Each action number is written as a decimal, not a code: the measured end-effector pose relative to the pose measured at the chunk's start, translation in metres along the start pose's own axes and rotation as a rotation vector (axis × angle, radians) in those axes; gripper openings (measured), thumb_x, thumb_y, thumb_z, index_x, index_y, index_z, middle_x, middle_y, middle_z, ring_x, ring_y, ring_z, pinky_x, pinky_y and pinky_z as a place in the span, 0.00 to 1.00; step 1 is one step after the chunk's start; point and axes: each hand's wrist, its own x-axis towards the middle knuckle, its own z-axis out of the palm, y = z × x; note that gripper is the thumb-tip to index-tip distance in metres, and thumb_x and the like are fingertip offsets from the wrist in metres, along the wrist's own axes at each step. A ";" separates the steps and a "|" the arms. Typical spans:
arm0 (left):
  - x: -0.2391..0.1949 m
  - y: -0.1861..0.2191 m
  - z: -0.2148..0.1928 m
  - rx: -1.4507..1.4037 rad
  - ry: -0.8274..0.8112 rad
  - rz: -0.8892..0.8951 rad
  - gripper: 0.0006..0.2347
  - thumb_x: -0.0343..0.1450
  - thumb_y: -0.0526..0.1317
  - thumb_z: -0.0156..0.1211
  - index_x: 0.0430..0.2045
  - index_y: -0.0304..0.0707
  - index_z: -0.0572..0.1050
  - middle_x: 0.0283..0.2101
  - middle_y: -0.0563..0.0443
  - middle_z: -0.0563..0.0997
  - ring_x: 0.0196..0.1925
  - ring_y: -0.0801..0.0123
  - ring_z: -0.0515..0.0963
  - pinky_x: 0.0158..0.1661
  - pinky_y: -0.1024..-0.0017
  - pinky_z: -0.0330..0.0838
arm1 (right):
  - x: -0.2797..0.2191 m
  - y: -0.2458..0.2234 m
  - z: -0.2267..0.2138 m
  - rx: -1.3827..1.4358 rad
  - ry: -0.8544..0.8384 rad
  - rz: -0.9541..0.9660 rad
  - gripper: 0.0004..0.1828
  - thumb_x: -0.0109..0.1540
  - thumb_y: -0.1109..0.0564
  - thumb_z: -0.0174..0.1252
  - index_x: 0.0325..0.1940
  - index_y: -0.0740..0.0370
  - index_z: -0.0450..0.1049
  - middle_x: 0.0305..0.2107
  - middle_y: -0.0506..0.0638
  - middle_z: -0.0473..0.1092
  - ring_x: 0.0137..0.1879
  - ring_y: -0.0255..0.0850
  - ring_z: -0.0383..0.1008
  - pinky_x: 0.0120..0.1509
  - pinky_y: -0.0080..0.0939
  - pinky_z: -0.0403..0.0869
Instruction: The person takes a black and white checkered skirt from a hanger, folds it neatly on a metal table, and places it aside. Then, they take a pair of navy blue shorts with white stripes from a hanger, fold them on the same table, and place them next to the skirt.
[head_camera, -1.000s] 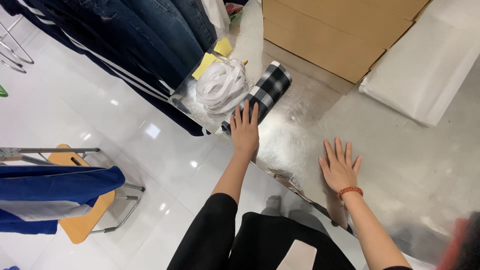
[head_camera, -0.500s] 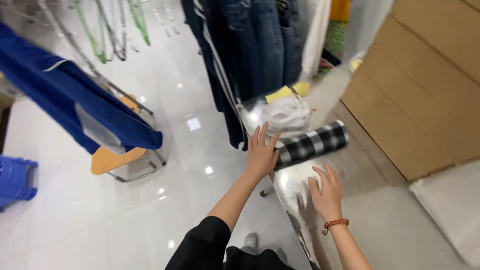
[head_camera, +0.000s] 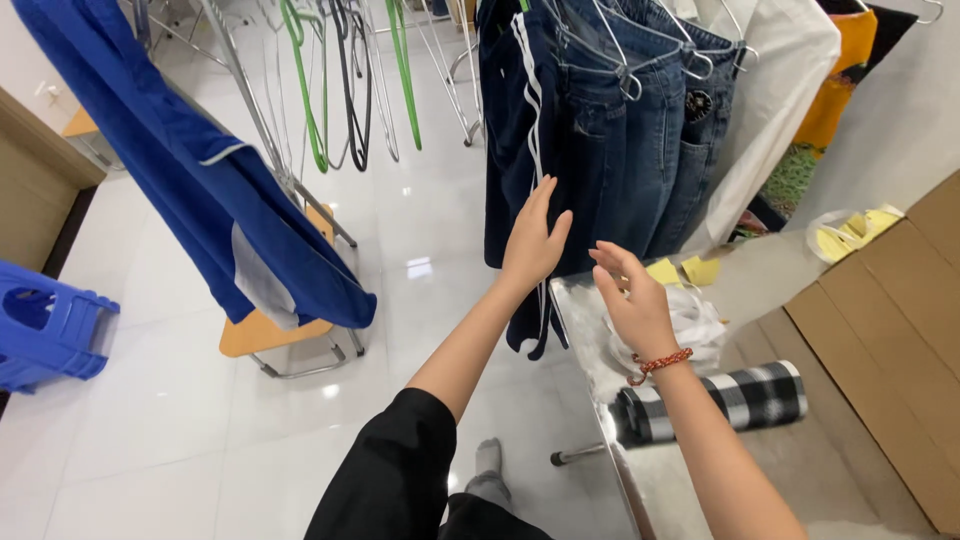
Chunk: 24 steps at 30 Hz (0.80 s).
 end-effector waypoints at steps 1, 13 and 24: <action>0.018 0.003 -0.006 0.000 -0.010 0.007 0.25 0.82 0.45 0.50 0.75 0.34 0.58 0.78 0.30 0.58 0.80 0.38 0.57 0.72 0.44 0.60 | 0.020 -0.006 0.008 0.002 0.012 0.003 0.23 0.72 0.52 0.57 0.73 0.53 0.71 0.58 0.52 0.77 0.69 0.50 0.74 0.66 0.51 0.74; 0.217 -0.009 -0.057 0.245 0.014 -0.056 0.53 0.69 0.62 0.65 0.78 0.36 0.33 0.84 0.44 0.36 0.86 0.50 0.36 0.72 0.49 0.56 | 0.208 -0.059 0.053 0.103 0.167 -0.082 0.20 0.70 0.55 0.55 0.67 0.57 0.72 0.60 0.51 0.76 0.63 0.37 0.77 0.64 0.38 0.76; 0.223 -0.028 -0.096 0.174 0.065 0.029 0.28 0.62 0.54 0.67 0.50 0.38 0.66 0.48 0.42 0.83 0.53 0.45 0.82 0.48 0.54 0.72 | 0.341 -0.094 0.073 -0.125 0.019 -0.208 0.26 0.74 0.48 0.49 0.74 0.59 0.65 0.68 0.53 0.65 0.65 0.44 0.73 0.66 0.51 0.73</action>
